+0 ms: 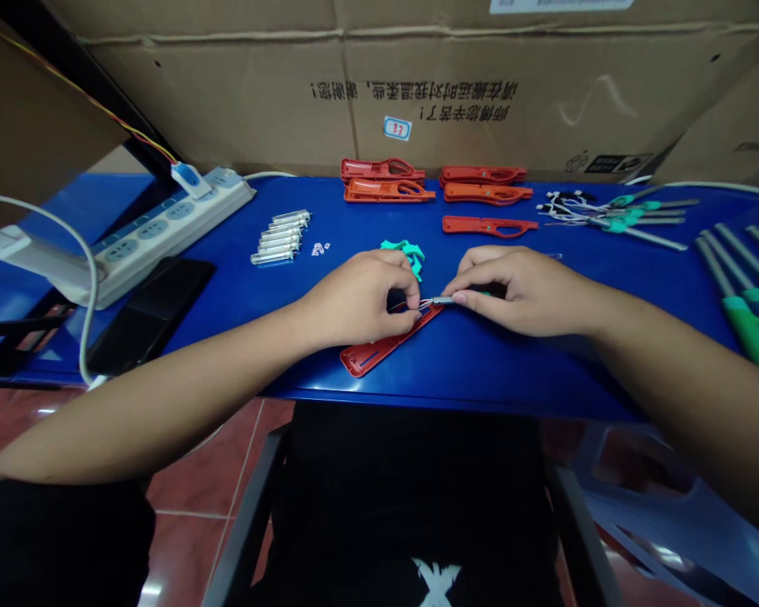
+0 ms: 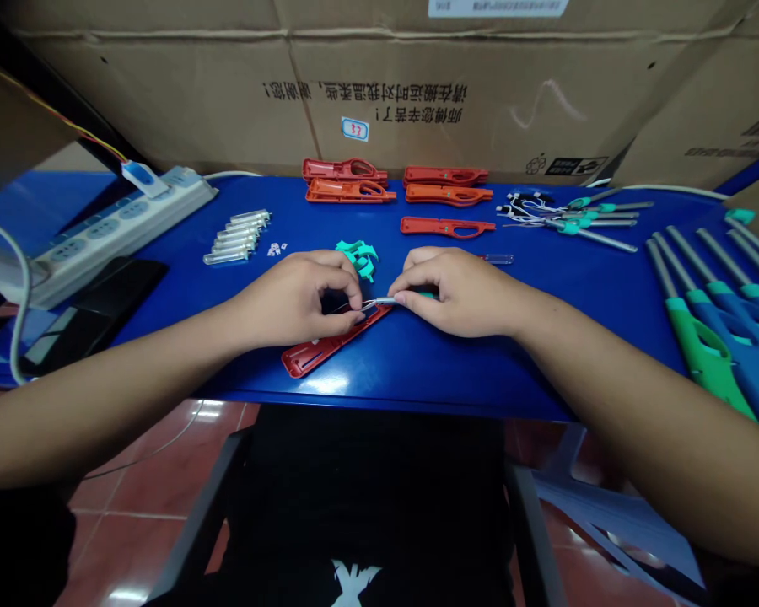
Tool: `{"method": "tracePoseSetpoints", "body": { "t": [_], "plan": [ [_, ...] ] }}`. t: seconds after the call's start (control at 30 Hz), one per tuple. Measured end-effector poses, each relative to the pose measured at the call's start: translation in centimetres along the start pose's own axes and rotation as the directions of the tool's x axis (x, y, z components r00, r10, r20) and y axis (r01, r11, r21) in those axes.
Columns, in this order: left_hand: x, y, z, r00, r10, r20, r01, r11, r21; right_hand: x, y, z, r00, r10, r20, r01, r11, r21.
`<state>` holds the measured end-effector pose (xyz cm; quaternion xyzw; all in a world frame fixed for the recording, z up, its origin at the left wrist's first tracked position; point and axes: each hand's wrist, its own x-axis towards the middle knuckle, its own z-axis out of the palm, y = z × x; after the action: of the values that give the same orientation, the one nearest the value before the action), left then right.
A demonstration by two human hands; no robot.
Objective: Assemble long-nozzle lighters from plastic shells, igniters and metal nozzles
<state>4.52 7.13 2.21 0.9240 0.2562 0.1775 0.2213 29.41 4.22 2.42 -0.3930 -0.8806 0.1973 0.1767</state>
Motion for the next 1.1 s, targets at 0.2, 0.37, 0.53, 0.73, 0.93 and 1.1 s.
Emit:
{"method": "tracePoseSetpoints", "body": {
  "t": [0.2,0.37,0.53,0.73,0.93,1.1],
  "plan": [
    [0.1,0.1,0.4,0.999,-0.004,0.032,0.007,0.996,-0.087,-0.1,0.3,0.4,1.000,-0.017,0.014,0.017,1.000,-0.002],
    [0.1,-0.3,0.8,0.996,0.085,0.041,-0.081,0.993,-0.090,-0.2,0.6,0.7,0.999,-0.027,0.033,0.028,1.000,-0.009],
    [0.1,-0.6,0.9,0.998,0.029,0.048,-0.028,0.999,-0.026,-0.2,0.8,0.7,0.998,-0.047,0.048,0.048,0.999,-0.021],
    [0.3,-0.6,0.8,0.998,-0.042,0.047,0.044,0.998,-0.041,-0.4,0.6,0.6,0.998,-0.037,0.050,0.041,0.997,-0.069],
    [0.3,-0.5,0.5,0.997,-0.046,0.055,0.047,0.999,-0.027,-0.8,0.3,0.9,1.000,0.009,-0.015,-0.010,0.998,-0.066],
    [0.3,-0.6,0.8,0.999,-0.046,0.016,0.047,0.996,-0.073,-1.0,0.0,1.1,0.999,0.011,-0.049,-0.014,0.998,-0.062]
  ]
}}
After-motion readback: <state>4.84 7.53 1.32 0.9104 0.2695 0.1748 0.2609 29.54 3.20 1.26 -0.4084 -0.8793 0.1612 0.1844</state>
